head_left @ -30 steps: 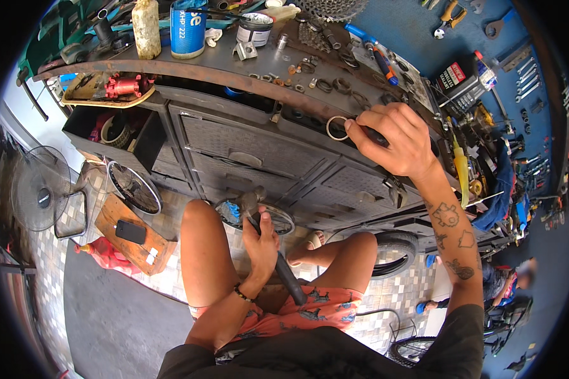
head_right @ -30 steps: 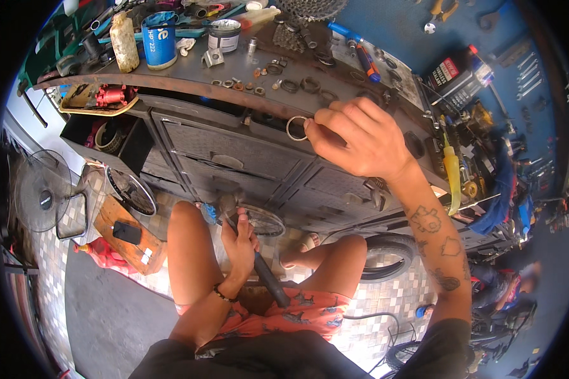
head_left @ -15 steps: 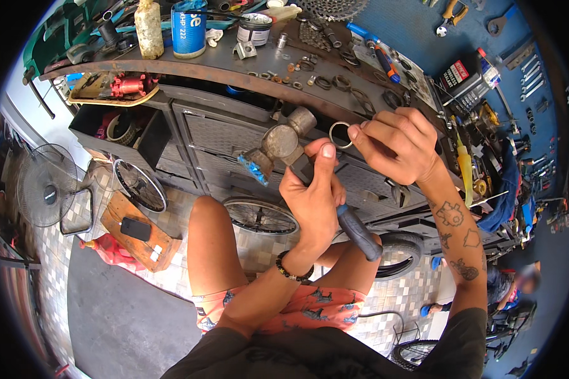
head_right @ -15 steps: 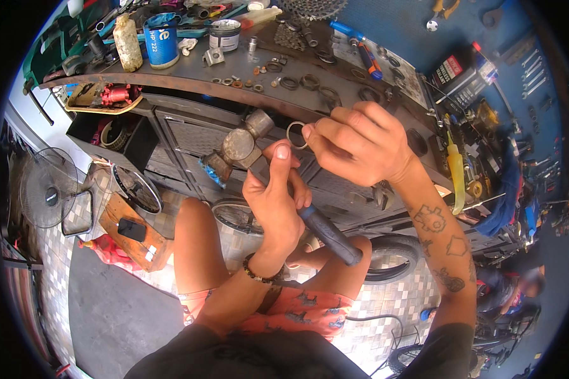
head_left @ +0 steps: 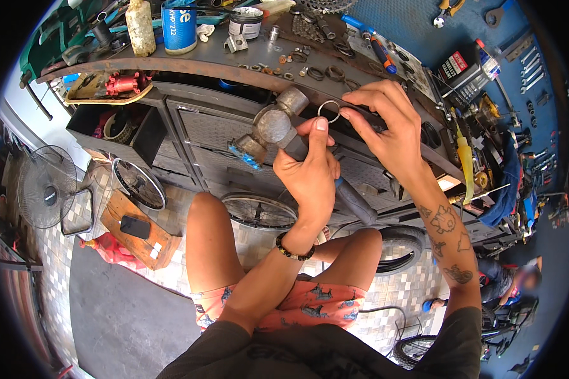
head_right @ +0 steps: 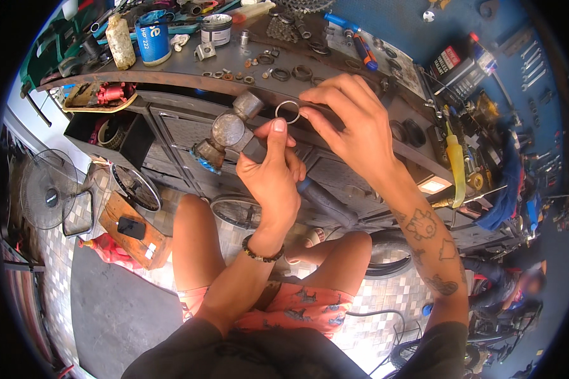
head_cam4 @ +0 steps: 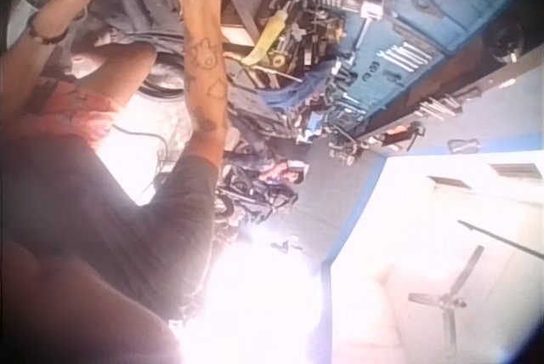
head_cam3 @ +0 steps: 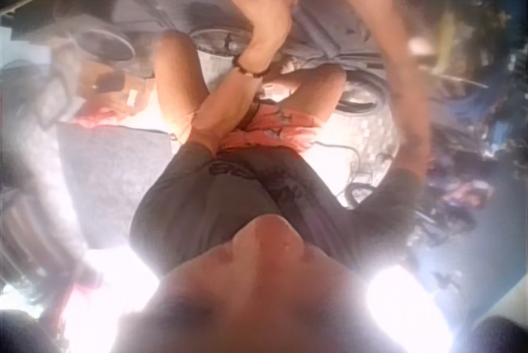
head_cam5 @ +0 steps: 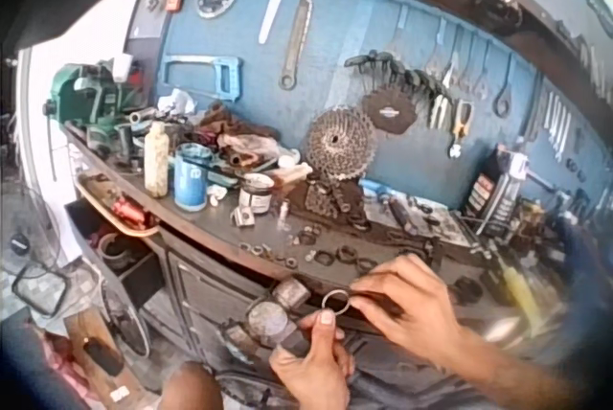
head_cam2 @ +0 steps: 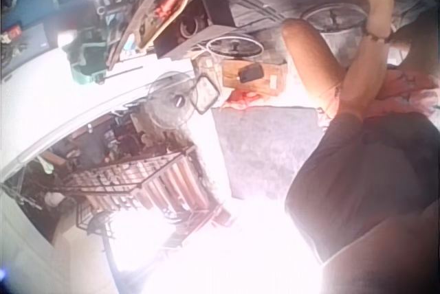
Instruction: The person uses a hammer to tap a small metal ring on a workbench, wipes it with a cloth, applies lubricant from a squeeze bottle, and taps it again. The person handles the ring and tools directly on the bench surface.
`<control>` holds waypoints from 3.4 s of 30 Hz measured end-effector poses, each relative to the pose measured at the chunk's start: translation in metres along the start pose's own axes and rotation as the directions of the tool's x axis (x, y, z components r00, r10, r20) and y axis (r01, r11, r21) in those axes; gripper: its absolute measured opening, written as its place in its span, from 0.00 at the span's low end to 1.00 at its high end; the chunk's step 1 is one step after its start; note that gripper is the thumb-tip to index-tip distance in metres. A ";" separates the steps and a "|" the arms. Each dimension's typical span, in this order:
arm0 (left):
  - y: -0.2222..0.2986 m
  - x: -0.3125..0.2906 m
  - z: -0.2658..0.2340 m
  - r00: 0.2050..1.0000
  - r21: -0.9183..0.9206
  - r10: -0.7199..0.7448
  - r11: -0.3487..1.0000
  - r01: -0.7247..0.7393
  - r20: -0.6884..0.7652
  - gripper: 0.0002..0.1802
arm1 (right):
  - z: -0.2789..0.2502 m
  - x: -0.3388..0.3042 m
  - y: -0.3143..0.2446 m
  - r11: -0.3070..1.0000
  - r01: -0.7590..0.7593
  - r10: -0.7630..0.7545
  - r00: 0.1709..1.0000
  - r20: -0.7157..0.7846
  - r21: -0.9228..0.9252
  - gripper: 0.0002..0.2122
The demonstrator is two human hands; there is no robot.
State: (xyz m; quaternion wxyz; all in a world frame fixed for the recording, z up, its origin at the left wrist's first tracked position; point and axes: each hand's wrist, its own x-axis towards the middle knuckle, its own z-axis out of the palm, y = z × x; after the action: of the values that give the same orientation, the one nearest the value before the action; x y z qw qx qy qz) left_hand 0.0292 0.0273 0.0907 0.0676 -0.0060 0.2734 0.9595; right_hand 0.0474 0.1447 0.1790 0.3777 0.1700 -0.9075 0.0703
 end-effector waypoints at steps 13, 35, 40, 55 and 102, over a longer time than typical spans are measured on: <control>-0.010 0.004 0.000 0.984 0.127 0.150 0.982 -0.137 -0.100 0.17 | 0.007 0.001 -0.008 0.961 -0.274 0.273 0.961 0.032 0.044 0.13; -0.024 0.010 -0.052 0.656 0.613 0.564 0.302 -0.730 0.502 0.10 | 0.007 0.003 -0.011 0.938 -0.344 0.342 0.939 0.045 0.043 0.14; -0.025 0.009 -0.051 0.723 0.669 0.541 0.347 -0.657 0.429 0.11 | 0.007 0.003 -0.010 0.935 -0.348 0.346 0.937 0.037 0.070 0.14; -0.015 0.016 -0.049 0.535 0.659 0.548 -0.040 -0.751 0.643 0.10 | 0.008 0.000 -0.008 0.937 -0.346 0.345 0.938 0.031 0.057 0.15; -0.008 0.019 -0.044 0.647 0.626 0.540 0.258 -0.736 0.538 0.12 | 0.012 -0.003 -0.005 0.936 -0.344 0.344 0.939 0.011 0.075 0.14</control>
State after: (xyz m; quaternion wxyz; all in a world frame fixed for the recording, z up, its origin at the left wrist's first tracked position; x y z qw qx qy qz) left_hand 0.0105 0.0131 0.0486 -0.3042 0.2405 0.6455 0.6579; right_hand 0.0434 0.1376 0.1689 0.3537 0.0231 -0.9195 0.1699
